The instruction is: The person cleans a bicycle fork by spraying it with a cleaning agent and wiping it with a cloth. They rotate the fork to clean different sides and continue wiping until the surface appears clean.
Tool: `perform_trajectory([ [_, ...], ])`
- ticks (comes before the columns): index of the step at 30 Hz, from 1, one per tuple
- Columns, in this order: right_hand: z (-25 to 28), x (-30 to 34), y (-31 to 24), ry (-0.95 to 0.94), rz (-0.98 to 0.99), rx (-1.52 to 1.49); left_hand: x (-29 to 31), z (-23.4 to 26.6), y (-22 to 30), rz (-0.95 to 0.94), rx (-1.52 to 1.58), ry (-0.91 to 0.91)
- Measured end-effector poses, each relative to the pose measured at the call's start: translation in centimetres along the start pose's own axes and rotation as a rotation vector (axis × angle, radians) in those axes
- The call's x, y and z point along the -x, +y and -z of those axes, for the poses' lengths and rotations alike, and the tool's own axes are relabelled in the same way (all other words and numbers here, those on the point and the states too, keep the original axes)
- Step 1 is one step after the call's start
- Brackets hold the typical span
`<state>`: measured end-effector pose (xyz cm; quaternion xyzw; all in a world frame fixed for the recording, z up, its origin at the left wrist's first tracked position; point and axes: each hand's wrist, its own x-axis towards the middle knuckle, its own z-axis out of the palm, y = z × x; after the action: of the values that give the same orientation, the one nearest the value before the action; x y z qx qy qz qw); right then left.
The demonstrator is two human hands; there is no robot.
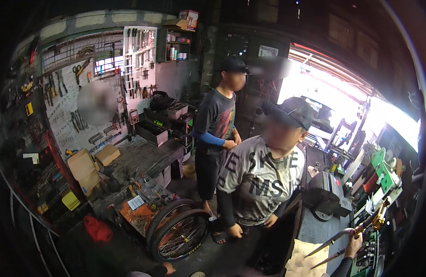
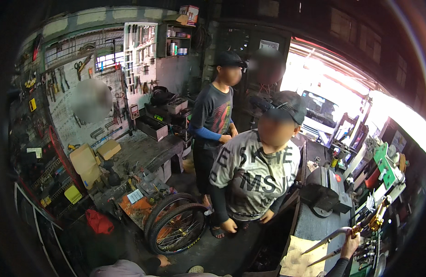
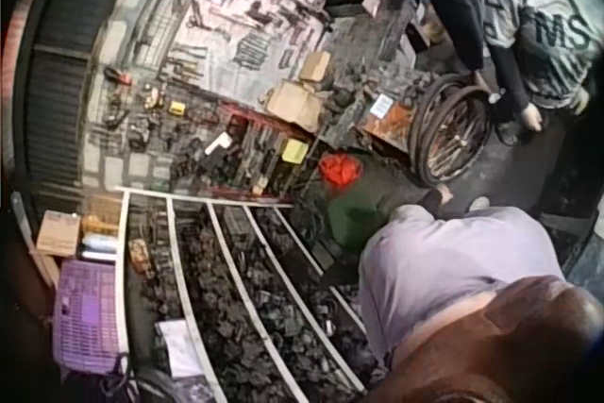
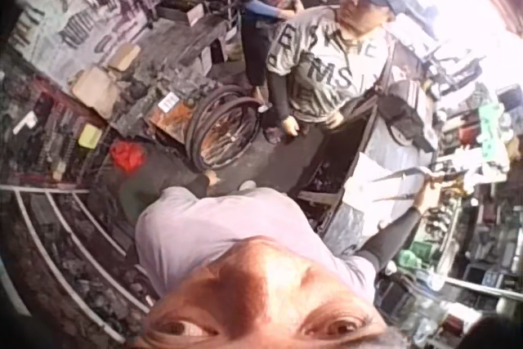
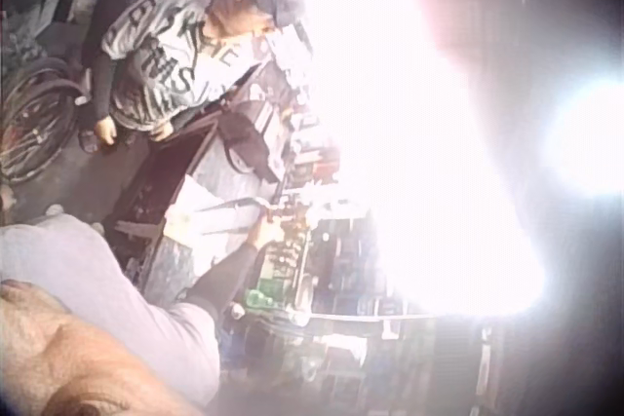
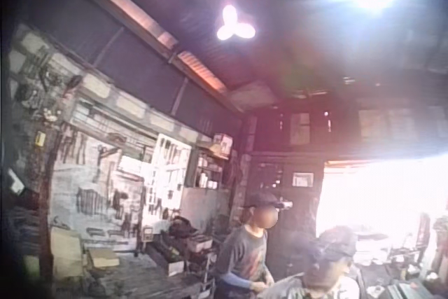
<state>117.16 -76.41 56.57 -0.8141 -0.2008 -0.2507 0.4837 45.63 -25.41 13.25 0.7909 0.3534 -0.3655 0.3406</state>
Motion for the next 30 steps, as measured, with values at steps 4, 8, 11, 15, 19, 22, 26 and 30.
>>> perform_trajectory([
  [4,-1.3,0.1,-1.1,0.002,-0.022,-0.008,-0.1,-1.6,-1.7,-0.023,-0.134,-0.065],
  [8,-0.4,0.4,-1.3,0.012,-0.016,0.044,-0.4,-2.3,-1.9,-0.011,-0.099,-0.098],
  [11,-0.5,0.3,-1.3,-0.022,-0.025,0.052,0.0,-2.6,-2.2,0.008,-0.061,-0.112],
  [15,0.8,-0.1,0.0,-0.032,-0.051,0.044,0.3,-1.5,-0.9,0.019,0.009,-0.1],
  [19,0.5,-1.0,0.1,-0.075,-0.041,0.093,1.7,-0.9,1.3,-0.013,-0.069,0.127],
  [22,1.3,-1.1,0.0,-0.127,-0.092,0.122,2.1,-0.5,2.8,0.017,-0.054,0.175],
  [26,3.0,-2.4,2.6,-0.101,-0.078,0.038,2.0,-1.9,4.0,0.073,0.116,0.256],
  [30,2.3,-0.8,-1.0,-0.092,-0.052,0.317,4.3,-4.6,3.1,0.15,0.168,0.212],
])
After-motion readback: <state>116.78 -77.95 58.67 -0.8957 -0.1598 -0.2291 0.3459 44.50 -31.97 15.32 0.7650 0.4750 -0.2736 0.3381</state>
